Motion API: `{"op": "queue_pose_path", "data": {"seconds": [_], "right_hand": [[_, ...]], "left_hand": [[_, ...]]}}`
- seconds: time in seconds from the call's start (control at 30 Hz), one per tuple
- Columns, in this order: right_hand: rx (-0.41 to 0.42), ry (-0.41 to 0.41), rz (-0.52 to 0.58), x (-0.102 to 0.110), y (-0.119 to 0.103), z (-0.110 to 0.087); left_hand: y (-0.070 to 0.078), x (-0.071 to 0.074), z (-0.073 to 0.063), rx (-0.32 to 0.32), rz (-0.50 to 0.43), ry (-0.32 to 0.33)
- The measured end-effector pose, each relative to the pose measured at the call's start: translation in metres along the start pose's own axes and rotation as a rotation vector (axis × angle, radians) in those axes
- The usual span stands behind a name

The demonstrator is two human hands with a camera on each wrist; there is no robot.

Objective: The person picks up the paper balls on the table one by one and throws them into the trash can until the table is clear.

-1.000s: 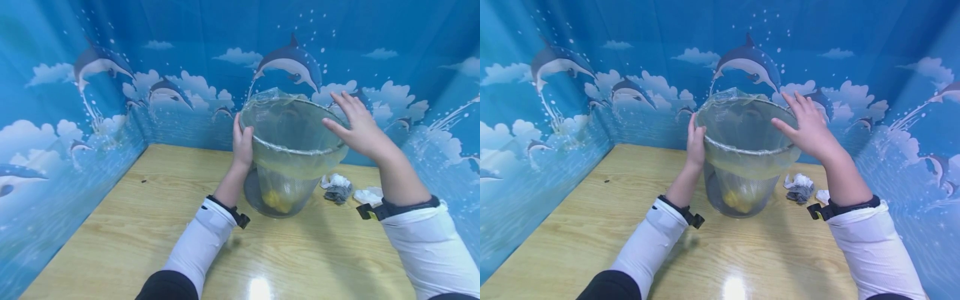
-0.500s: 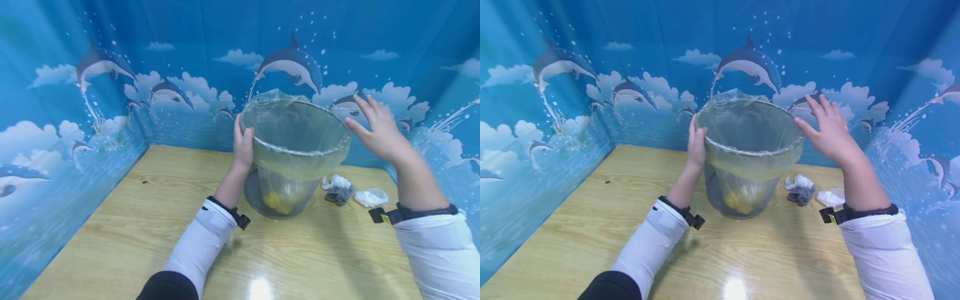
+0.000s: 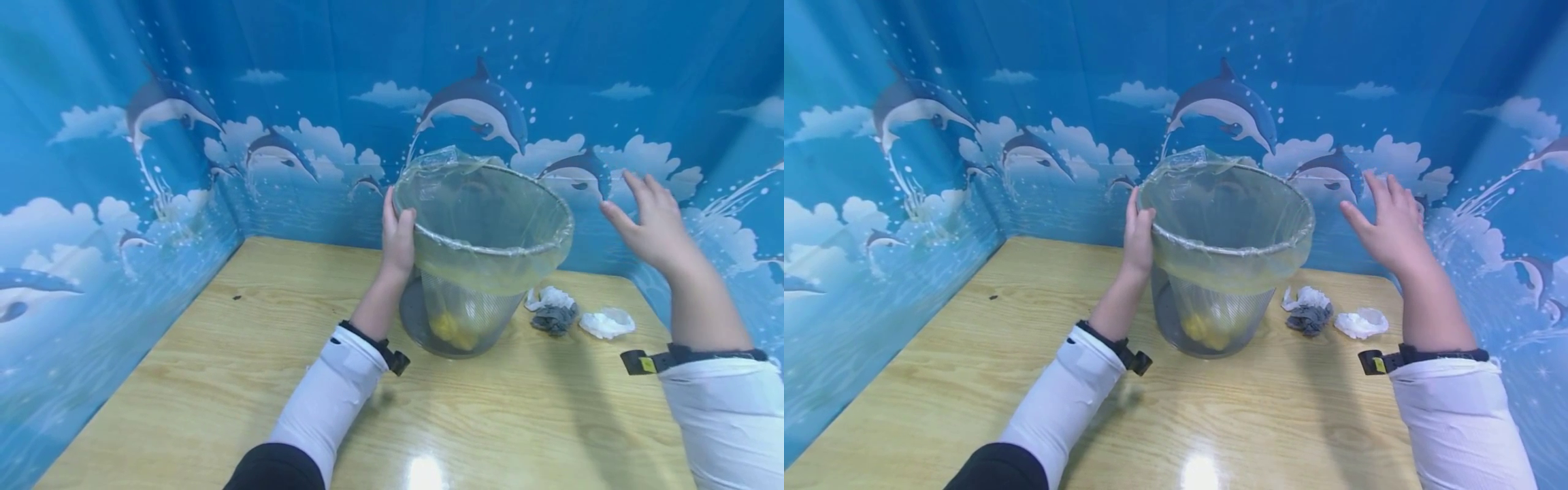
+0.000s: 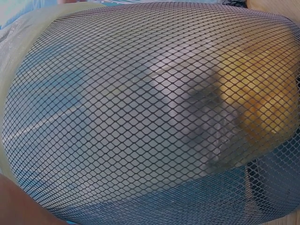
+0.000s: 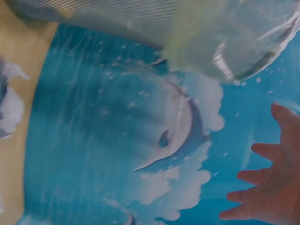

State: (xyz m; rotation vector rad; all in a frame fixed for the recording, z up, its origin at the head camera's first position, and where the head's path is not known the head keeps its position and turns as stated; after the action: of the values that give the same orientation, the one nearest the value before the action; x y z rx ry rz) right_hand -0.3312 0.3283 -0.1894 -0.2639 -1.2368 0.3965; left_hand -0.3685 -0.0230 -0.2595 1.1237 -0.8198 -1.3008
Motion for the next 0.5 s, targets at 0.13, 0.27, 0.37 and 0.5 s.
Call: {"op": "queue_pose_path", "data": {"seconds": [0.13,0.27,0.37,0.5], "right_hand": [[-0.022,0.0,-0.023,-0.008,0.022,-0.003],[-0.056,-0.006,-0.046,-0.017,0.043,-0.006],[-0.075,-0.015,-0.07,-0.024,0.057,-0.008],[-0.102,-0.029,-0.094,-0.033,0.076,-0.01]], "left_hand": [[-0.001,0.0,-0.001,0.005,-0.001,-0.006],[-0.002,0.0,-0.002,0.012,-0.006,-0.008],[-0.002,0.0,-0.001,0.014,-0.008,-0.007],[-0.001,0.0,0.0,0.009,-0.01,-0.008]]}}
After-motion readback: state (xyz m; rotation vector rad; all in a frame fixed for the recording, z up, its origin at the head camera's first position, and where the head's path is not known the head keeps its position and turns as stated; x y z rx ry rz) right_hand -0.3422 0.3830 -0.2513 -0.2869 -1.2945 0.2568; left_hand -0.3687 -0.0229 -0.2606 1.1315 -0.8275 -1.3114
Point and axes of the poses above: each hand's wrist, its own z-axis towards the middle knuckle, its own x-axis out of the back of the hand, y = z × x, the point moved 10 cm from there along z, towards the middle knuckle, and after that the axes turned 2 degrees about y, right-handed, at the moved point
